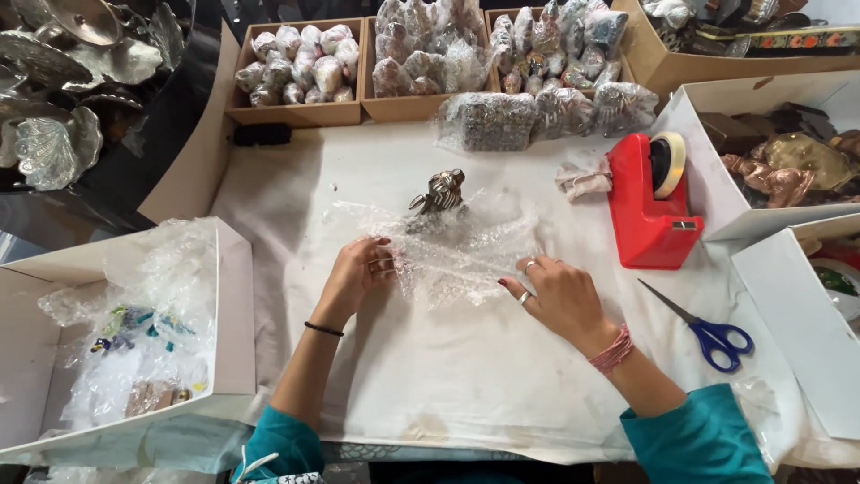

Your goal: The person wraps a small decorative figurine in bubble wrap, cuts the wrap with scissors, and secures it with tape. They then place the wrapped item into a box containing other wrapped items.

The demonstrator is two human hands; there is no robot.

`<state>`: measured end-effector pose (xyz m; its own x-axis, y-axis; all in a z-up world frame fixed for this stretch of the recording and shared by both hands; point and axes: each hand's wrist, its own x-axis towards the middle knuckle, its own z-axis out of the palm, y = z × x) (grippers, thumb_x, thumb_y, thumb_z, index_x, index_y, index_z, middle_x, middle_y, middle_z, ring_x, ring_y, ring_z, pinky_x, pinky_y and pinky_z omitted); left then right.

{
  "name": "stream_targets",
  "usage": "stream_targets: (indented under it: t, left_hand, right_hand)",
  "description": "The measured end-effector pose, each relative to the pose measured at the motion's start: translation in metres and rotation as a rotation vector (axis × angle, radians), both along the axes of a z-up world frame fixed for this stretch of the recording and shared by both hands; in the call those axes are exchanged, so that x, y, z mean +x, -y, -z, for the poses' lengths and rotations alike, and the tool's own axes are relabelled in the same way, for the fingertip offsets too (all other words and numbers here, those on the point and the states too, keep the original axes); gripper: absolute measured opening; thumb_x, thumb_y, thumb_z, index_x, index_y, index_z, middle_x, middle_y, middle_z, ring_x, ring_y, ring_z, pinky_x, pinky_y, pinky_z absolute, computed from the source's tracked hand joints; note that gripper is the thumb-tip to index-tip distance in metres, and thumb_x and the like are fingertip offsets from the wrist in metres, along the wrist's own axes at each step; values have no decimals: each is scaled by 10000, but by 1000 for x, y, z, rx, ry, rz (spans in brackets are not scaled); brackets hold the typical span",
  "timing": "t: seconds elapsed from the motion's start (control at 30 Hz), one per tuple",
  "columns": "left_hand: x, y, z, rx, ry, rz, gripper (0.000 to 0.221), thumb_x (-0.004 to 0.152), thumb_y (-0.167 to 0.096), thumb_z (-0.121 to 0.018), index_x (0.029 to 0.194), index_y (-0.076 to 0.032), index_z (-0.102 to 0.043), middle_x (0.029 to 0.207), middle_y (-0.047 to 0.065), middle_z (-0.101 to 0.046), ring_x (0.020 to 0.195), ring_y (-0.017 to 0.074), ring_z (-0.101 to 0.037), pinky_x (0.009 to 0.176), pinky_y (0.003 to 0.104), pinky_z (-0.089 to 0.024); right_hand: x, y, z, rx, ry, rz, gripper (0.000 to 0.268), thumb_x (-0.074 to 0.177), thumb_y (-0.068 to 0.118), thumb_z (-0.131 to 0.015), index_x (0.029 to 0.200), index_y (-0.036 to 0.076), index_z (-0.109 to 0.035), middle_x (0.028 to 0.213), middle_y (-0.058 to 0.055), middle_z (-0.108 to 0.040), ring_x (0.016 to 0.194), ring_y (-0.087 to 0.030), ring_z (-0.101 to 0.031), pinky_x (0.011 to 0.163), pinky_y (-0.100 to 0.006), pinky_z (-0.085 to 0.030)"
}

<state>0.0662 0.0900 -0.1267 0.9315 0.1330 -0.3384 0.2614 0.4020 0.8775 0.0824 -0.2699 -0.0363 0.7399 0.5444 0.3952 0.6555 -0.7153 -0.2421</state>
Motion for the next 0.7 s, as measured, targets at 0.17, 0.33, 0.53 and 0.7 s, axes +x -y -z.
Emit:
stream_targets:
  t: [0.17, 0.33, 0.53, 0.7]
  left_hand:
    - [-5, 12, -16, -139, 55, 25, 174, 1049, -179, -508, 1033, -26, -589, 902, 69, -686, 785, 150, -657, 727, 314, -568]
    - [-10, 31, -29, -189, 72, 73, 178, 1033, -165, -498, 1028, -10, -584, 874, 85, -670, 817, 199, -728, 780, 327, -623]
    - [-11, 32, -24, -145, 61, 142, 163, 1008, -160, -480, 1006, -29, -577, 874, 71, -674, 765, 179, -705, 729, 343, -625]
    - [-3, 9, -13, -280, 33, -9, 208, 983, -241, -459, 940, -62, -557, 841, 72, -667, 810, 195, -675, 784, 345, -537]
  right_hand:
    - [-7, 0, 4, -140, -67, 14, 351, 886, 418, -752, 841, 70, -749, 756, -77, -675, 720, -275, -684, 653, -409, -556]
    - [-15, -5, 2, -147, 138, -112, 310, 857, 376, -770, 913, 72, -752, 875, -76, -681, 935, -248, -661, 839, -439, -519]
    - [-17, -16, 16, -20, 137, -439, 628, 924, 426, -715, 1402, 72, -514, 1451, -178, -517, 1385, -335, -477, 1195, -459, -346]
    - [-14, -17, 18, -276, -76, -389, 926, 889, 712, -530, 1600, 204, -223, 1618, -186, -260, 1492, -361, -231, 1199, -555, -150]
